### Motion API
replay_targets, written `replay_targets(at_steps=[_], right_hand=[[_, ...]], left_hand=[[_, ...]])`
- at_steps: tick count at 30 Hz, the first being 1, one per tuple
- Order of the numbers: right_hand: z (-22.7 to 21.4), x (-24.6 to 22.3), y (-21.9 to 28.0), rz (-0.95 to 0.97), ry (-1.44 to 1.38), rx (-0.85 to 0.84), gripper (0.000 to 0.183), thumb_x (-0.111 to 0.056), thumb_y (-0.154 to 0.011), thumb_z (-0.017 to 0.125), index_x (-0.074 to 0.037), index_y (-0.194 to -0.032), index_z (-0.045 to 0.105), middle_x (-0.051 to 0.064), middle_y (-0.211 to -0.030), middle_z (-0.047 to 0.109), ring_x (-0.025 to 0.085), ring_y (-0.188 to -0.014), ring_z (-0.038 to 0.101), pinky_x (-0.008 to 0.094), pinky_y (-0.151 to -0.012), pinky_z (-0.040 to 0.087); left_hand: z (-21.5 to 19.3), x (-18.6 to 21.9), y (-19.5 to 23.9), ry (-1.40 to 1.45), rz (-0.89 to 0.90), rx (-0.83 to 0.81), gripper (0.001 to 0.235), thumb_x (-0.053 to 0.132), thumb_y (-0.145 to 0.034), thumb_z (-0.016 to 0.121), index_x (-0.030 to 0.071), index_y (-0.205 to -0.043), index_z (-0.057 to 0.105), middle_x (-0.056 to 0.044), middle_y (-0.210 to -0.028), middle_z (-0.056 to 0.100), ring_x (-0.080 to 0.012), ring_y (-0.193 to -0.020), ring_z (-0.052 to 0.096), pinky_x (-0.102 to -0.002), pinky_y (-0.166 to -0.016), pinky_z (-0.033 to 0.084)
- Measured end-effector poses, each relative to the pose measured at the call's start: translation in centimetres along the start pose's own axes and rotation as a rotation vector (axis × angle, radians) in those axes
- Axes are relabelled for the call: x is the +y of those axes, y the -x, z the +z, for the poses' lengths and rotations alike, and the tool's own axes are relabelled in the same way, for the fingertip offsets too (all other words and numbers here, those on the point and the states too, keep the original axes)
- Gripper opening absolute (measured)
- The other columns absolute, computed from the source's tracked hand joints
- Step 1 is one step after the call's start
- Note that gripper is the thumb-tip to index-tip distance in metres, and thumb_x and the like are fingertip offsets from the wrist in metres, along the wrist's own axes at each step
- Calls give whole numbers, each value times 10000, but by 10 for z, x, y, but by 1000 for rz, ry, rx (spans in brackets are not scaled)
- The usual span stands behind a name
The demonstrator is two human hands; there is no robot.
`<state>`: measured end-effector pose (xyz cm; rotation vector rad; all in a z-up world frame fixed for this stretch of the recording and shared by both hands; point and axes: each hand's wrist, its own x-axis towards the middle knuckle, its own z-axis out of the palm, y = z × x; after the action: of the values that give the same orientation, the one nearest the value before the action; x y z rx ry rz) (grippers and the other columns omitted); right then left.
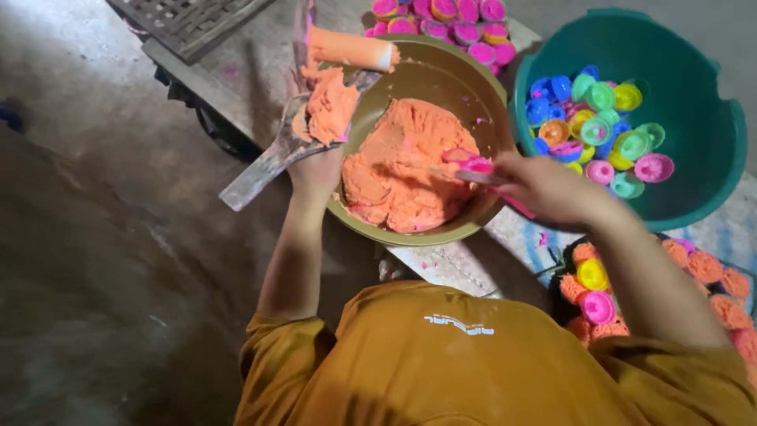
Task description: The person uses a wooden press to shape orange cake mix into small round pieces and places them on a tray. They repeatedly fill the press, compact the mix, and release the formed pieces, then arrange colorful plastic molds on the tray.
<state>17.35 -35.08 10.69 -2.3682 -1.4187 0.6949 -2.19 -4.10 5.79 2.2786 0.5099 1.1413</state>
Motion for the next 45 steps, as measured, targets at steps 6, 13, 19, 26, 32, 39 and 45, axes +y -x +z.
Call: replay_targets(at_steps=[6, 13, 19, 26, 32, 39, 45], right_hand=[[-22, -12, 43, -226, -698, 220, 237, -129, -1011, 626, -46, -1228, 574, 51, -901, 646, 114, -747, 625, 295, -642, 522], [31, -74, -10, -290, -235, 666, 498, -5, -979, 537, -86, -1470, 557, 217, -1475, 587, 299, -1263, 657, 330, -1015, 547], [62, -67, 10, -361, -305, 453, 484, -43, -1006, 545, -52, -1488, 520, 245, -1421, 623, 344, -1279, 636, 397, -1041, 488], [17, -26, 4, -52, -394, 455, 495, -114, -1068, 527, -88, -1562, 542, 272, -1171, 650, 393, -1028, 642, 455, -907, 533], [81, -14, -24, -247, -299, 495, 436, -128, -1038, 554, -47, -1466, 541, 216, -1200, 705, 334, -1095, 725, 391, -945, 550], [-33, -51, 23, 73, 102, 180, 432, -315, -1007, 559, -326, -1433, 627, 73, -960, 789, 293, -677, 752, 411, -729, 598], [-49, -91, 5, -98, 869, 9, 336, -210, -969, 567, -210, -1302, 618, 85, -786, 710, 293, -654, 704, 441, -503, 567]], left_hand=[[10, 26, -6, 199, 110, 83, 665, 173, -958, 725, 20, -1531, 425, -208, -1482, 558, -397, -1348, 563, -433, -1179, 449], [47, 36, -20, -411, 103, -108, 831, 402, -749, 776, 56, -1436, 461, -185, -1493, 474, -402, -1407, 438, -522, -1114, 358], [45, 18, -22, -750, 327, -40, 701, 376, -1078, 618, 68, -1660, 378, -207, -1715, 282, -411, -1523, 371, -525, -1204, 374], [39, 49, -24, -402, 128, -107, 613, 381, -954, 652, 116, -1472, 460, -269, -1675, 175, -582, -1363, 403, -560, -1073, 481], [60, 36, -27, -673, 184, -114, 686, 351, -975, 596, 60, -1572, 424, -242, -1655, 158, -517, -1342, 469, -509, -1031, 528], [36, 16, -18, -492, 203, -202, 699, 294, -986, 624, 76, -1587, 342, -296, -1663, 256, -402, -1226, 601, -382, -873, 591], [72, 38, 25, -131, 329, -176, 757, 315, -900, 744, 45, -1516, 398, -200, -1435, 575, -310, -1220, 617, -390, -920, 563]])
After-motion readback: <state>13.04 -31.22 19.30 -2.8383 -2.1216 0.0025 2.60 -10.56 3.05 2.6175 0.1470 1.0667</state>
